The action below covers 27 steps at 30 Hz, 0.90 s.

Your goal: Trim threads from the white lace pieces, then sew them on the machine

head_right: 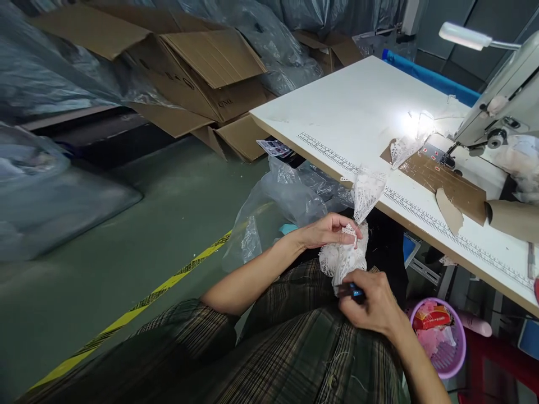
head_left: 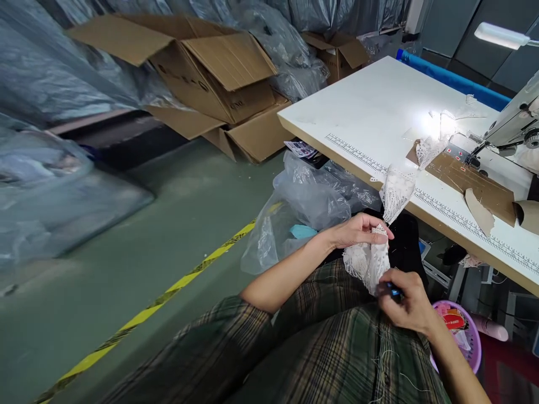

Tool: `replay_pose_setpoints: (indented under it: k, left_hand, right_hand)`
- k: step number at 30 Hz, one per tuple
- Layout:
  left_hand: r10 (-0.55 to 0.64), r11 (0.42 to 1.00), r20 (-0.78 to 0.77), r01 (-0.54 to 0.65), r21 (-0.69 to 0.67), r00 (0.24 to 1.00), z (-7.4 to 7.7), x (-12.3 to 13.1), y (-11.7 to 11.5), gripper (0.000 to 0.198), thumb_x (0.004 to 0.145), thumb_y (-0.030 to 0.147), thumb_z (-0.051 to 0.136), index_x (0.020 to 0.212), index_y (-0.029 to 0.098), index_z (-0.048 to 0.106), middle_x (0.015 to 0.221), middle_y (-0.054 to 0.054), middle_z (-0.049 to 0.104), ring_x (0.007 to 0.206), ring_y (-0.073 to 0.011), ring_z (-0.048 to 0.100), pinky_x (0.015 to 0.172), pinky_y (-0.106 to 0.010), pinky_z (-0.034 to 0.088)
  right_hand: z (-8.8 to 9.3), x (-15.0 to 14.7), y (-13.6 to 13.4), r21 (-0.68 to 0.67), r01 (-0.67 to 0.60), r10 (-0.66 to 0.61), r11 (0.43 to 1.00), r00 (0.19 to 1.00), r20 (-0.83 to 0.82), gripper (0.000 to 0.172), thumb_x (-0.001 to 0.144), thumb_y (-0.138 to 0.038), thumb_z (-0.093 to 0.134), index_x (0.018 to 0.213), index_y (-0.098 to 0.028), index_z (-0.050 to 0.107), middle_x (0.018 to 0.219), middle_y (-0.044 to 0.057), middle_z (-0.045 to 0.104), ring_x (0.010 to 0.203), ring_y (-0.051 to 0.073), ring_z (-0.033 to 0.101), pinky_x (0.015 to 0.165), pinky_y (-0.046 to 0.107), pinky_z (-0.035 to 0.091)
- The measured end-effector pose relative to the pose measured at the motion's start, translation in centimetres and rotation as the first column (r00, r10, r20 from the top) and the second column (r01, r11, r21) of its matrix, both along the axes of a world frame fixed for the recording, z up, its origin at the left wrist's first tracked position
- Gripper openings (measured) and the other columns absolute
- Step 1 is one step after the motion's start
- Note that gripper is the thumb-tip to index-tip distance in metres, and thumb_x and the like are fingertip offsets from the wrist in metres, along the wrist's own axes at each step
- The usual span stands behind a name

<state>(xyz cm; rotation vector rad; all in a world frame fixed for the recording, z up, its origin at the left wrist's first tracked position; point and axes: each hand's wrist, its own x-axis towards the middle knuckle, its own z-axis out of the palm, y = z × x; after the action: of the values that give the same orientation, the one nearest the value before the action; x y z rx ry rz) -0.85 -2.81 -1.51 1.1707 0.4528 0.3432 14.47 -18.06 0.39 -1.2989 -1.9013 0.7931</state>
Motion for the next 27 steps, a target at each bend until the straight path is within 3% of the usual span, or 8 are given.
replay_pose_setpoints:
  k: [4,8,14,18,23,27]
  left_hand:
    - [0.055,0.99,-0.049,-0.048,0.133,0.997,0.8,-0.5,-0.1,0.045,0.068,0.048,0.084,0.092,0.012,0.074,0.083,-0.006,0.072,0.074,-0.0123,0.063,0.07,-0.023,0.048]
    - [0.082,0.971,-0.081,-0.062,0.231,0.993,1.3,-0.7,-0.1,0.044,0.078,0.054,0.074,0.092,0.012,0.075,0.084,-0.006,0.072,0.075,-0.0128,0.061,0.068,-0.023,0.047]
    - [0.024,0.961,-0.08,-0.001,0.276,0.997,1.2,-0.6,0.0,0.039,0.079,0.048,0.073,0.092,0.011,0.074,0.088,-0.007,0.073,0.078,-0.0135,0.063,0.07,-0.023,0.048]
    - [0.028,0.958,-0.078,-0.004,0.287,0.997,1.4,-0.6,0.2,0.036,0.079,0.046,0.073,0.089,0.011,0.074,0.084,-0.005,0.073,0.076,-0.0128,0.064,0.069,-0.022,0.048]
    - [0.027,0.964,-0.071,-0.007,0.266,0.997,1.9,-0.8,0.4,0.036,0.079,0.046,0.073,0.093,0.012,0.075,0.093,-0.007,0.075,0.084,-0.0149,0.066,0.074,-0.023,0.05]
    - [-0.001,0.962,-0.06,0.018,0.273,0.998,2.1,-0.8,0.4,0.033,0.079,0.044,0.074,0.085,0.011,0.074,0.082,-0.004,0.073,0.074,-0.0117,0.063,0.069,-0.021,0.048]
  right_hand:
    - [0.0,1.7,1.6,-0.163,0.237,-0.263,0.958,0.951,-0.163,0.03,0.09,-0.043,0.049,0.09,-0.019,0.065,0.065,-0.001,0.057,0.054,0.012,0.047,0.052,0.024,0.037]
    - [-0.5,2.4,3.7,-0.321,0.328,-0.403,0.888,0.893,-0.201,0.054,0.096,-0.061,0.033,0.086,-0.018,0.064,0.068,0.0,0.053,0.055,0.012,0.043,0.05,0.025,0.034]
    - [-0.4,1.9,5.7,-0.264,0.253,-0.288,0.931,0.952,-0.102,0.059,0.092,-0.07,0.035,0.065,-0.019,0.051,0.059,-0.003,0.043,0.055,0.01,0.035,0.052,0.025,0.03]
    - [-0.2,1.6,6.4,-0.211,0.262,-0.279,0.942,0.959,-0.054,0.059,0.091,-0.07,0.034,0.066,-0.019,0.05,0.058,-0.004,0.039,0.055,0.01,0.034,0.052,0.025,0.029]
    - [-0.2,1.8,6.0,-0.227,0.251,-0.273,0.941,0.959,-0.074,0.055,0.095,-0.065,0.033,0.076,-0.019,0.055,0.063,-0.002,0.046,0.058,0.011,0.038,0.054,0.024,0.032]
    - [0.1,2.0,5.6,-0.215,0.21,-0.22,0.954,0.975,-0.021,0.051,0.096,-0.062,0.033,0.074,-0.019,0.053,0.061,-0.003,0.044,0.057,0.011,0.038,0.054,0.024,0.031]
